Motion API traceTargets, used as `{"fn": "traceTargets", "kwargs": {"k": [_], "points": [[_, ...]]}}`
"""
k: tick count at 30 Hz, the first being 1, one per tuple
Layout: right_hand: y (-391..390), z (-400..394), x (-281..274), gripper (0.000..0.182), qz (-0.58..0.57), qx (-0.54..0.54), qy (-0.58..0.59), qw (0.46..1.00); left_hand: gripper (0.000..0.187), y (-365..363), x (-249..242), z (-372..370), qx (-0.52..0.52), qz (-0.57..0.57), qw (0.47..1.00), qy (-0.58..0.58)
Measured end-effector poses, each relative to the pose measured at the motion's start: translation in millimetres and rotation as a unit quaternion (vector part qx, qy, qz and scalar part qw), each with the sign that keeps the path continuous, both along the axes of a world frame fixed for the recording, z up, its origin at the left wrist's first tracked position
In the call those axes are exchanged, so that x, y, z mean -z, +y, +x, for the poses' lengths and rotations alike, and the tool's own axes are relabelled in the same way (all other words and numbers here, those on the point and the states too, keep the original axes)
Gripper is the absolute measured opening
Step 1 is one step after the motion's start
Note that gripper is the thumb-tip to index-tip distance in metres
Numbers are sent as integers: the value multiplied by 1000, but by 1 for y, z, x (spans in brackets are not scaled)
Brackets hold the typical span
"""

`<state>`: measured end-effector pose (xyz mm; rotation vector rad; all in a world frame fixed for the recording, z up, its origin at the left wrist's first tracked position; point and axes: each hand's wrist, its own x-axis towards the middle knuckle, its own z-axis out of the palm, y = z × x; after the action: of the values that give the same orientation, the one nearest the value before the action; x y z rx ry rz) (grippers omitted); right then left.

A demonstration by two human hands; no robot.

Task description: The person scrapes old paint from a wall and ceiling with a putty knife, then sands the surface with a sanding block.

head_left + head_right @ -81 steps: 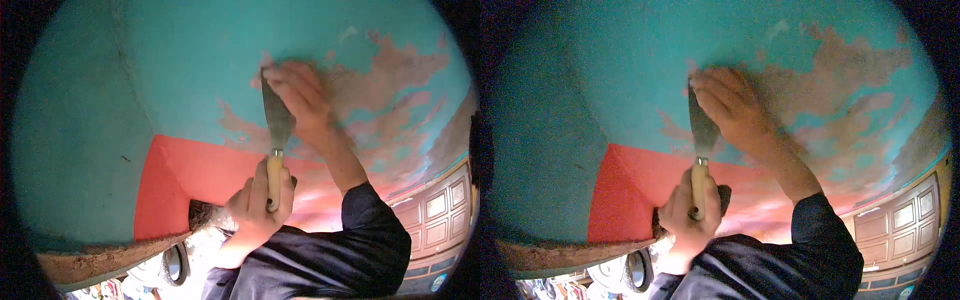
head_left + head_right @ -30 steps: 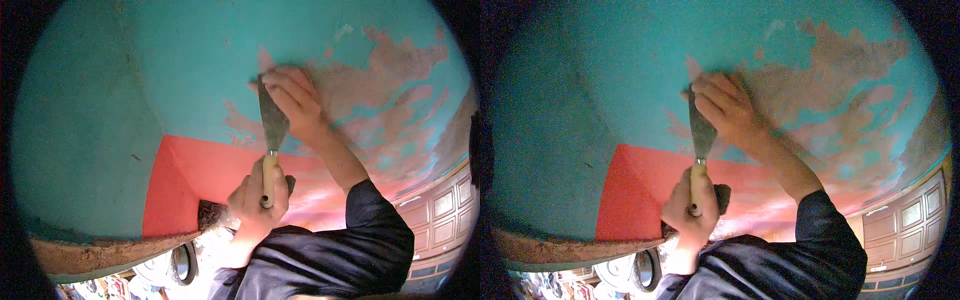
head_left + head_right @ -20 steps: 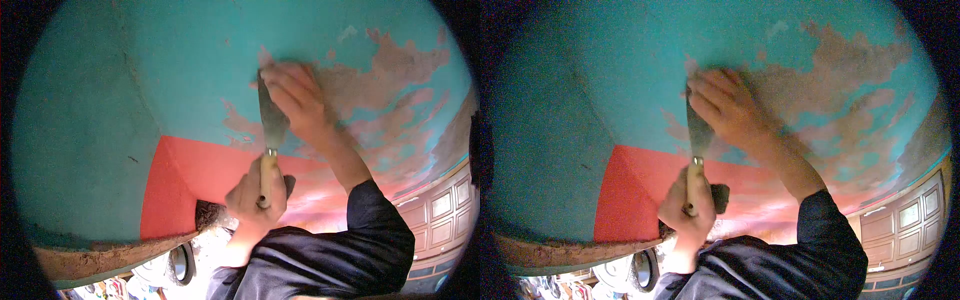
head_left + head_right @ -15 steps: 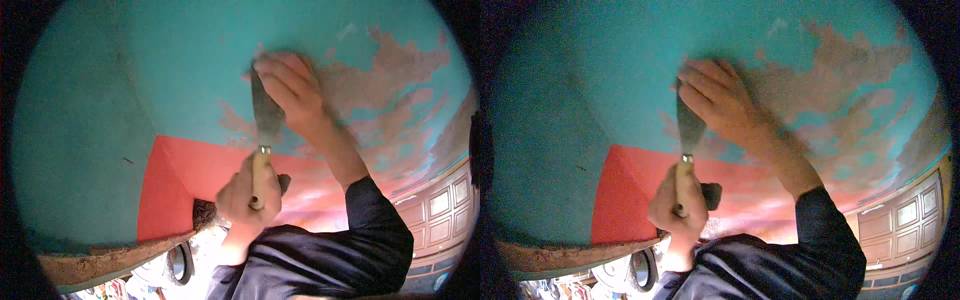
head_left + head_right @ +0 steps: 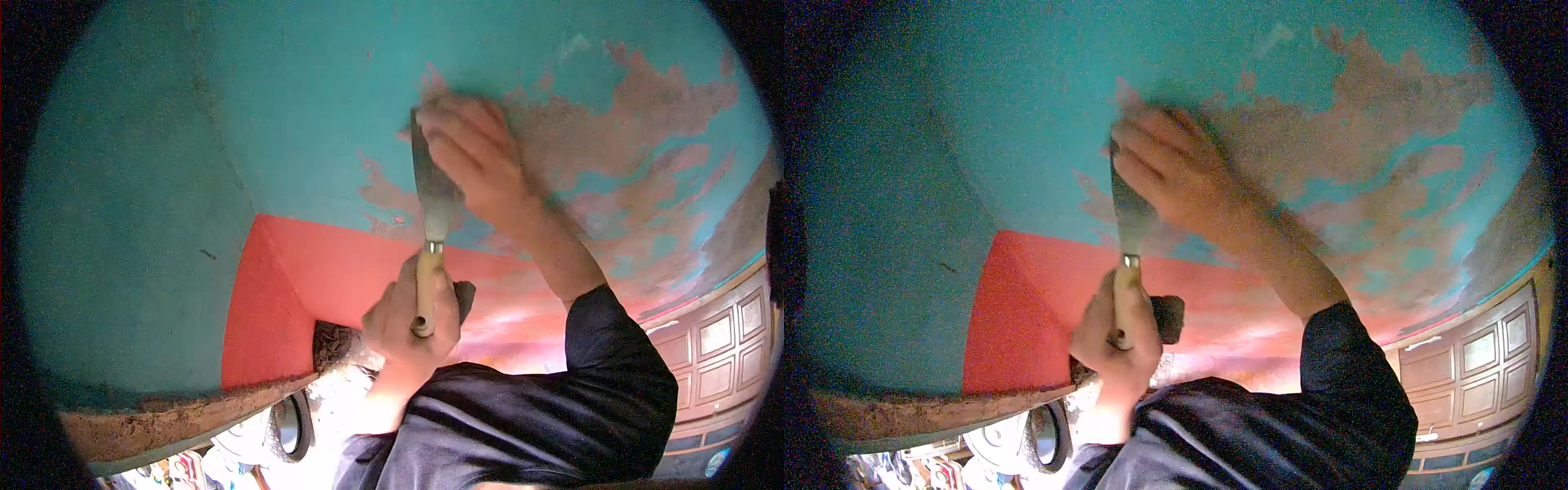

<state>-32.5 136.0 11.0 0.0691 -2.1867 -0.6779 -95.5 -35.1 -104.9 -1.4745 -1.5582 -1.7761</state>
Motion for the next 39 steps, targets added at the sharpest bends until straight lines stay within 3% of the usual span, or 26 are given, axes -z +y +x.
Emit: {"fn": "traceTargets", "kwargs": {"k": [1,3,5,7,11,17,19,21,23,24,27,29,31,33,35,36,37,39], "points": [[2,4,9,21,35,7,-17,999,41,0,-1,2,-2,5,1000,2],[6,3,7,22,73,12,-36,997,20,0,-3,6,-55,9,998,28],[3,0,-3,22,43,3,-19,999,20,-3,-8,5,-12,-68,997,-36],[1,-7,-8,22,32,7,-11,999,21,13,-12,-3,-103,64,992,28],[-4,8,7,21,57,45,-62,995,22,-5,0,10,0,-40,998,-57],[-1,-10,-12,20,5,3,11,1000,20,13,-14,-4,-101,82,991,28],[-4,0,-6,19,7,10,-16,1000,21,6,-7,1,-21,-5,999,-32],[-1,5,1,19,13,17,-39,999,22,3,-3,5,-24,-50,997,-44],[0,3,3,19,37,22,-17,999,45,8,-1,0,-44,38,998,38],[-1,0,-2,19,29,25,-22,999,45,13,-3,-6,-34,74,995,52],[2,-13,-19,22,6,-11,25,1000,43,17,-22,-12,-77,100,990,67],[-2,-8,-14,24,-6,-7,9,1000,40,11,-16,-6,-44,99,994,31],[-10,-5,-5,25,7,7,-6,1000,21,-8,-22,1,41,-15,996,-81],[-3,-8,-8,26,18,20,-25,999,21,-4,-26,-1,34,-5,996,-87],[5,-13,-20,26,11,-33,43,998,21,-3,-36,-11,-6,34,999,-19],[4,-12,-21,26,8,-30,46,998,20,4,-35,-12,-68,58,995,36],[3,-11,-23,27,5,-23,37,999,20,6,-28,-11,-67,57,995,37],[3,-8,-18,28,6,-21,25,999,50,13,-12,-8,-13,94,995,37]]}}
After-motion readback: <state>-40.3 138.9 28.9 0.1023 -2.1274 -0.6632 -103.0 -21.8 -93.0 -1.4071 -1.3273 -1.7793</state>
